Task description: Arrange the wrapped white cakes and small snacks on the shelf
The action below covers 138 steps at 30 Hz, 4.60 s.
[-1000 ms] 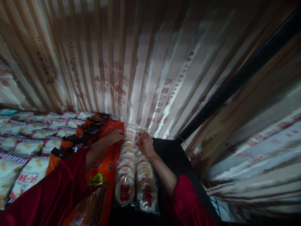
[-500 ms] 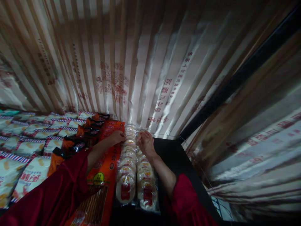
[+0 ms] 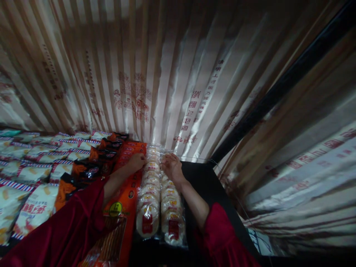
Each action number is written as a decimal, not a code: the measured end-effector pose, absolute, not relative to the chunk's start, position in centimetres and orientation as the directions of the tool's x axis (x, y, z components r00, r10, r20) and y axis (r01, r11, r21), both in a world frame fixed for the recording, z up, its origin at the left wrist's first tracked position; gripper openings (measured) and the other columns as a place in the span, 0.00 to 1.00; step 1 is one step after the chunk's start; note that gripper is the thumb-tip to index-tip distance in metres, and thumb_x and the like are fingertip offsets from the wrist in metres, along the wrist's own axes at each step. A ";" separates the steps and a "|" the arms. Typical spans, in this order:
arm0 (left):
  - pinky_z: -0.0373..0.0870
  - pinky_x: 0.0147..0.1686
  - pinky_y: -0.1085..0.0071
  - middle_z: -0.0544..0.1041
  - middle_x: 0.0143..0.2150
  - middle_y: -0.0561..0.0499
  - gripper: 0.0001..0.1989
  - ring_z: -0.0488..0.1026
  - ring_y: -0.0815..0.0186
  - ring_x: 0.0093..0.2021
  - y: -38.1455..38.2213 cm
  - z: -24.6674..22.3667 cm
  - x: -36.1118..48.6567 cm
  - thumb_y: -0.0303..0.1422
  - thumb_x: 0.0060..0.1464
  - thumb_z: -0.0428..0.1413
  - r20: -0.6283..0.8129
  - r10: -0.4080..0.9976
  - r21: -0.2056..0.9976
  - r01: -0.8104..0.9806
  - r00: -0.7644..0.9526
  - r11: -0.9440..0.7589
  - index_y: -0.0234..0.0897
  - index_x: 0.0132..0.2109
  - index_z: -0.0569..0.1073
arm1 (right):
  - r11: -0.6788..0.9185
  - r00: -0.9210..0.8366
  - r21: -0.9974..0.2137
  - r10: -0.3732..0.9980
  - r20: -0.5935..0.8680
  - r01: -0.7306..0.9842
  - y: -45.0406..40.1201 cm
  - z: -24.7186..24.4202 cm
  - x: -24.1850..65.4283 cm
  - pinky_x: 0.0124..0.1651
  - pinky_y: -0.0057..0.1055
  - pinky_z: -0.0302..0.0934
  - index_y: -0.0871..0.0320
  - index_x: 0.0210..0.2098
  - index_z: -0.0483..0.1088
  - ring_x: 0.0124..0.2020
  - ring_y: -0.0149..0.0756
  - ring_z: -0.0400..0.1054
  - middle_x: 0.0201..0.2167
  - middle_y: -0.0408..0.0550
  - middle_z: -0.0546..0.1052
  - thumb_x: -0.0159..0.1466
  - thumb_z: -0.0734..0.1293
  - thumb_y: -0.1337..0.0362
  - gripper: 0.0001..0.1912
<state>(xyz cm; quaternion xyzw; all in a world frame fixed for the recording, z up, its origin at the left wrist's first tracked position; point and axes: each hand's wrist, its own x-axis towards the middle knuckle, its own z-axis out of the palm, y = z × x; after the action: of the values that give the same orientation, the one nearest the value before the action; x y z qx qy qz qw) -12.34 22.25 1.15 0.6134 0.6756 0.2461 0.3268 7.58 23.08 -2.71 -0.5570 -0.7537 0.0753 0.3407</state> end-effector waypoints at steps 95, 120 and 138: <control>0.60 0.18 0.77 0.65 0.16 0.59 0.06 0.63 0.74 0.16 18.9 0.3 -13.4 0.25 0.45 0.53 -0.200 0.975 0.939 0.303 0.097 0.162 0.35 0.24 0.64 | 0.594 -0.261 -0.515 0.773 0.578 0.618 21.4 -2.2 7.9 0.57 0.48 0.55 0.54 0.27 0.72 0.56 0.45 0.60 0.42 0.50 0.75 0.55 0.68 0.61 0.04; 0.60 0.21 0.75 0.70 0.17 0.54 0.07 0.65 0.72 0.17 17.2 1.2 -14.6 0.32 0.40 0.55 -0.333 0.875 0.864 0.485 0.351 0.135 0.33 0.22 0.70 | 0.520 -0.243 -0.561 0.835 0.494 0.644 20.5 -2.0 7.1 0.60 0.48 0.49 0.54 0.22 0.69 0.57 0.44 0.58 0.40 0.48 0.76 0.51 0.67 0.69 0.04; 0.58 0.15 0.77 0.67 0.14 0.58 0.02 0.61 0.74 0.14 16.4 0.3 -13.9 0.29 0.42 0.51 -0.213 0.946 0.933 0.338 0.244 0.123 0.35 0.25 0.65 | 0.587 -0.281 -0.550 0.792 0.541 0.595 20.0 -1.8 7.4 0.58 0.51 0.52 0.54 0.28 0.71 0.56 0.46 0.60 0.42 0.51 0.75 0.54 0.67 0.66 0.01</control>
<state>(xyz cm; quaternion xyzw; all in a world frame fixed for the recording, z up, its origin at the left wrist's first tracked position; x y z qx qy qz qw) -13.87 16.43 0.30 0.5939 0.5403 0.2930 0.5191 7.40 19.97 -1.84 -0.4382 -0.7913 0.1210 0.4089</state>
